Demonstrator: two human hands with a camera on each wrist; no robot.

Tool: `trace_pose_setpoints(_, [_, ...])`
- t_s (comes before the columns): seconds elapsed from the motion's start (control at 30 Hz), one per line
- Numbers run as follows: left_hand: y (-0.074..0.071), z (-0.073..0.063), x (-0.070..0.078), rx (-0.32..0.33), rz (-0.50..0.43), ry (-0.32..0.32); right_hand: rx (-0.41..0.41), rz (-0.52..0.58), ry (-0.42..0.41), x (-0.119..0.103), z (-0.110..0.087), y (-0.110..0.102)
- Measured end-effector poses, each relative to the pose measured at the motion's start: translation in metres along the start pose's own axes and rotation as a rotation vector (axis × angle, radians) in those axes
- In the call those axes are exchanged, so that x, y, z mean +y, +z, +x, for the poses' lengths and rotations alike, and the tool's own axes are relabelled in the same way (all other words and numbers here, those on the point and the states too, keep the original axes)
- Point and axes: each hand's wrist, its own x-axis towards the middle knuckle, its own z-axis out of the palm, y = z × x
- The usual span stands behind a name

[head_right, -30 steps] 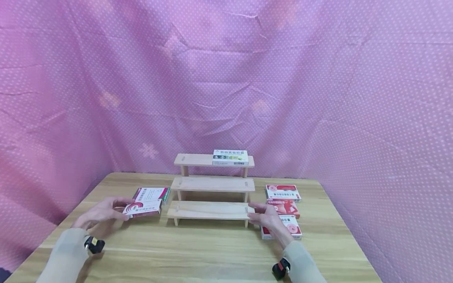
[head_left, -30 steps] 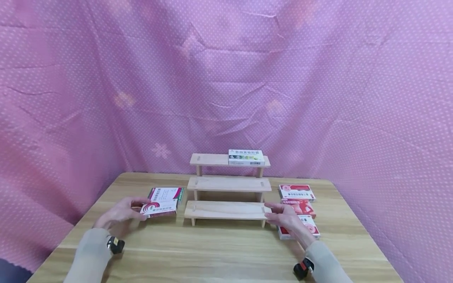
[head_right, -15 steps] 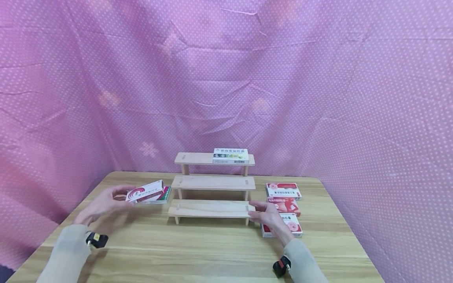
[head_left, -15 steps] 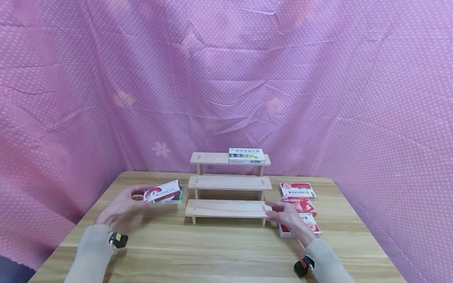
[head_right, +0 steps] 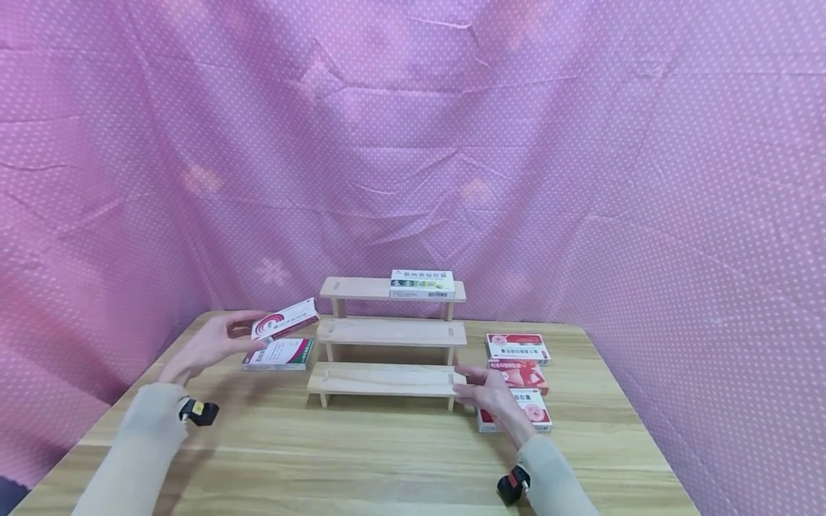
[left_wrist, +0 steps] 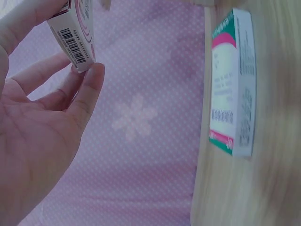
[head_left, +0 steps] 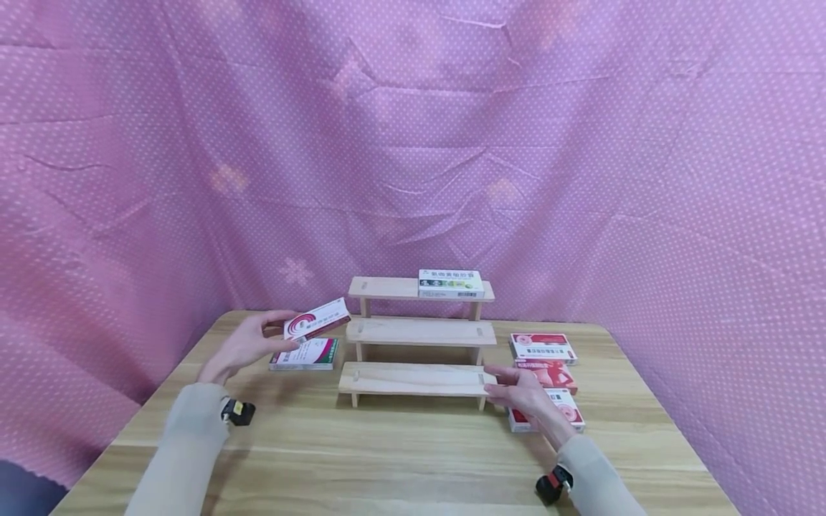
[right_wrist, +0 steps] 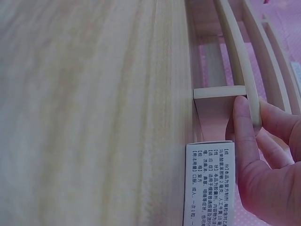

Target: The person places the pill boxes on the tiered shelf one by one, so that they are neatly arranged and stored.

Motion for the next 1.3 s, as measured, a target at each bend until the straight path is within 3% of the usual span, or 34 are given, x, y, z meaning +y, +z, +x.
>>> trace_pose_setpoints(0.17, [0.006, 0.013, 0.011, 0.009, 0.029, 0.006, 0.015, -0.015, 0.006, 0.000, 0.001, 0.000])
trace_pose_setpoints(0.47, [0.025, 0.035, 0.023, 0.085, -0.095, 0.055, 0.005, -0.029, -0.003, -0.001, 0.000, -0.001])
trace_pose_setpoints(0.6, [0.035, 0.044, 0.028, 0.107, -0.095, 0.092, 0.005, -0.043, -0.003, -0.002, 0.000, -0.001])
trace_pose_setpoints(0.73, [0.042, 0.054, 0.034, 0.109, -0.048, 0.119, 0.001, -0.042, 0.001, -0.002, 0.000, -0.001])
trace_pose_setpoints(0.9, [0.051, 0.069, 0.045, 0.079, -0.054, 0.166, 0.001, -0.045, 0.008, -0.001, 0.000, -0.003])
trace_pose_setpoints(1.3, [0.066, 0.095, 0.071, 0.055, 0.007, 0.212, 0.009, -0.040, 0.005, 0.000, 0.001, -0.002])
